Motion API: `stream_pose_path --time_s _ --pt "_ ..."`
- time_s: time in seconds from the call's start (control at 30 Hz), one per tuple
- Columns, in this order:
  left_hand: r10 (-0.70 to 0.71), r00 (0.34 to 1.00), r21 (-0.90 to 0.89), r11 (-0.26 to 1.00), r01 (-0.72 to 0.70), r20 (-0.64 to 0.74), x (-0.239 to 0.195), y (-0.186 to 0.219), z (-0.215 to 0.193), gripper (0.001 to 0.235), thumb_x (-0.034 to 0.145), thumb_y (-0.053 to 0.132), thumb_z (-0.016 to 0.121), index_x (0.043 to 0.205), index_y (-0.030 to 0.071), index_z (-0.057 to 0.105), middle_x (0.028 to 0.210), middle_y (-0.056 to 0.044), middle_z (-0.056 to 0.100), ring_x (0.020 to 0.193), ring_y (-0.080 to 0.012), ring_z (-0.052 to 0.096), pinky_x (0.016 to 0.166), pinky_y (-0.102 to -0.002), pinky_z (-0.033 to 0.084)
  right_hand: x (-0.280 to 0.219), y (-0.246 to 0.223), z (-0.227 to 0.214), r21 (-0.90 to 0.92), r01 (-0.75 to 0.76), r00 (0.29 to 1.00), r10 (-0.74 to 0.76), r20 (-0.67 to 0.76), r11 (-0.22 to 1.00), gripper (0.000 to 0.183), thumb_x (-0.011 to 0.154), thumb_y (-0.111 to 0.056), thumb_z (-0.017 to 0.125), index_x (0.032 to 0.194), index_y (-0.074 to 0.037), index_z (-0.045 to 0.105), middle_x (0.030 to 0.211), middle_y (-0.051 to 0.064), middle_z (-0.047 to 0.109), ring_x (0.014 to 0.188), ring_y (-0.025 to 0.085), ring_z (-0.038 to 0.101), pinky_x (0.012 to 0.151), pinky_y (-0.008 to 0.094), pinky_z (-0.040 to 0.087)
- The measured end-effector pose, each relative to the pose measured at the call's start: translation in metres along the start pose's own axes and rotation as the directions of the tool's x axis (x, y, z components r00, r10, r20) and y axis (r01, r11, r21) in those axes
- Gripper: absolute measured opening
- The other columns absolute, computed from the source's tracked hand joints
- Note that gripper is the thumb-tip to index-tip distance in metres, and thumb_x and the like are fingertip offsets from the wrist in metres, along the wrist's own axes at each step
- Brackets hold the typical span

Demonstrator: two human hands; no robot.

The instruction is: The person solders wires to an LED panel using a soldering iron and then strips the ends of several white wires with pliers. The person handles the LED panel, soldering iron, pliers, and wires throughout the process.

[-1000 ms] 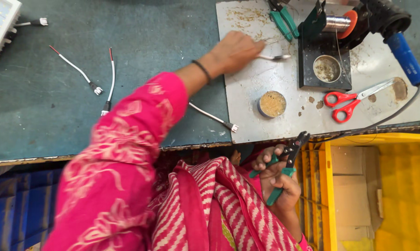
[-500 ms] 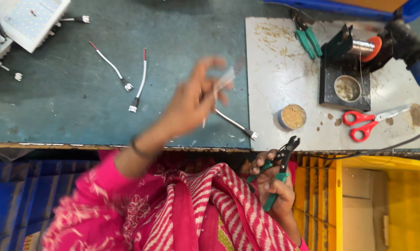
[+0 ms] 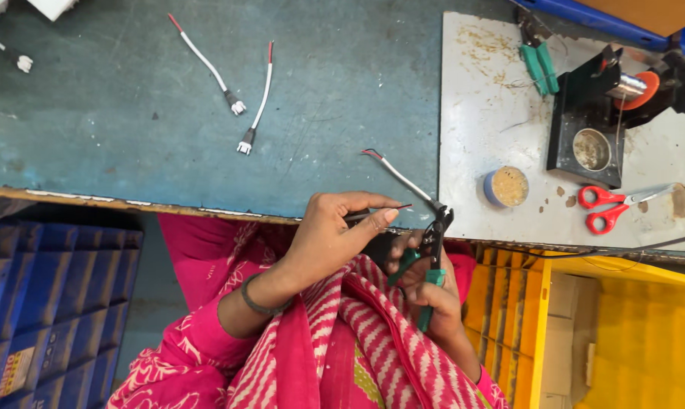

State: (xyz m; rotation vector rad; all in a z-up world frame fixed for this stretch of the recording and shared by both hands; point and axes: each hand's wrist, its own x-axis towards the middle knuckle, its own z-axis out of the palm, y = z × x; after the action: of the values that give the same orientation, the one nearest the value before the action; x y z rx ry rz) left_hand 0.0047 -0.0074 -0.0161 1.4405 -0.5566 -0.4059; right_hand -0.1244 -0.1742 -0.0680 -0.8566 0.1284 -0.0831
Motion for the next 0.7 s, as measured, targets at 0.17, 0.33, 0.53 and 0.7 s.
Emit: stream_pose_path --time_s 0.17,0.33,0.53,0.7 --pt "-0.052 0.997 0.048 0.997 0.055 -0.058 -0.006 -0.006 0.000 0.021 0.095 0.016 0.072 0.106 0.000 0.079 0.082 -0.003 0.079 0.074 -0.0017 0.065 0.062 -0.022 0.054 -0.002 -0.001 0.005 -0.155 -0.058 0.998 0.060 0.011 0.986 0.068 0.057 -0.002 0.057 0.125 -0.002 0.045 0.118 0.016 0.052 0.106 0.025 0.054 0.100 0.035 0.044" --pt "0.029 0.994 0.095 0.995 -0.019 -0.104 -0.007 -0.003 0.003 0.022 0.093 0.014 0.072 0.110 0.002 0.078 0.086 -0.007 0.080 0.073 -0.0057 0.069 0.060 -0.025 0.055 0.001 -0.005 0.007 -0.475 -0.123 0.992 0.123 -0.031 0.871 0.071 0.058 -0.004 0.058 0.129 0.000 0.052 0.116 0.011 0.058 0.106 0.021 0.057 0.096 0.033 0.047" --pt "0.250 0.960 0.257 0.943 -0.211 -0.126 -0.010 -0.007 0.005 0.017 0.096 0.012 0.072 0.109 0.003 0.076 0.095 -0.012 0.078 0.079 -0.0179 0.079 0.065 -0.029 0.060 0.003 0.001 0.001 -0.505 -0.138 0.990 0.129 -0.053 0.852 0.074 0.060 -0.004 0.057 0.134 0.000 0.054 0.110 0.008 0.064 0.104 0.019 0.061 0.097 0.031 0.049" --pt "0.338 0.937 0.492 0.832 -0.257 -0.083 -0.014 -0.009 0.009 0.017 0.090 0.014 0.076 0.104 0.006 0.078 0.083 -0.011 0.073 0.068 -0.0262 0.073 0.057 -0.035 0.055 0.000 0.003 -0.005 -0.475 -0.165 0.986 0.138 -0.092 0.865 0.077 0.060 -0.002 0.058 0.136 0.000 0.052 0.108 0.008 0.063 0.102 0.019 0.060 0.093 0.030 0.048"
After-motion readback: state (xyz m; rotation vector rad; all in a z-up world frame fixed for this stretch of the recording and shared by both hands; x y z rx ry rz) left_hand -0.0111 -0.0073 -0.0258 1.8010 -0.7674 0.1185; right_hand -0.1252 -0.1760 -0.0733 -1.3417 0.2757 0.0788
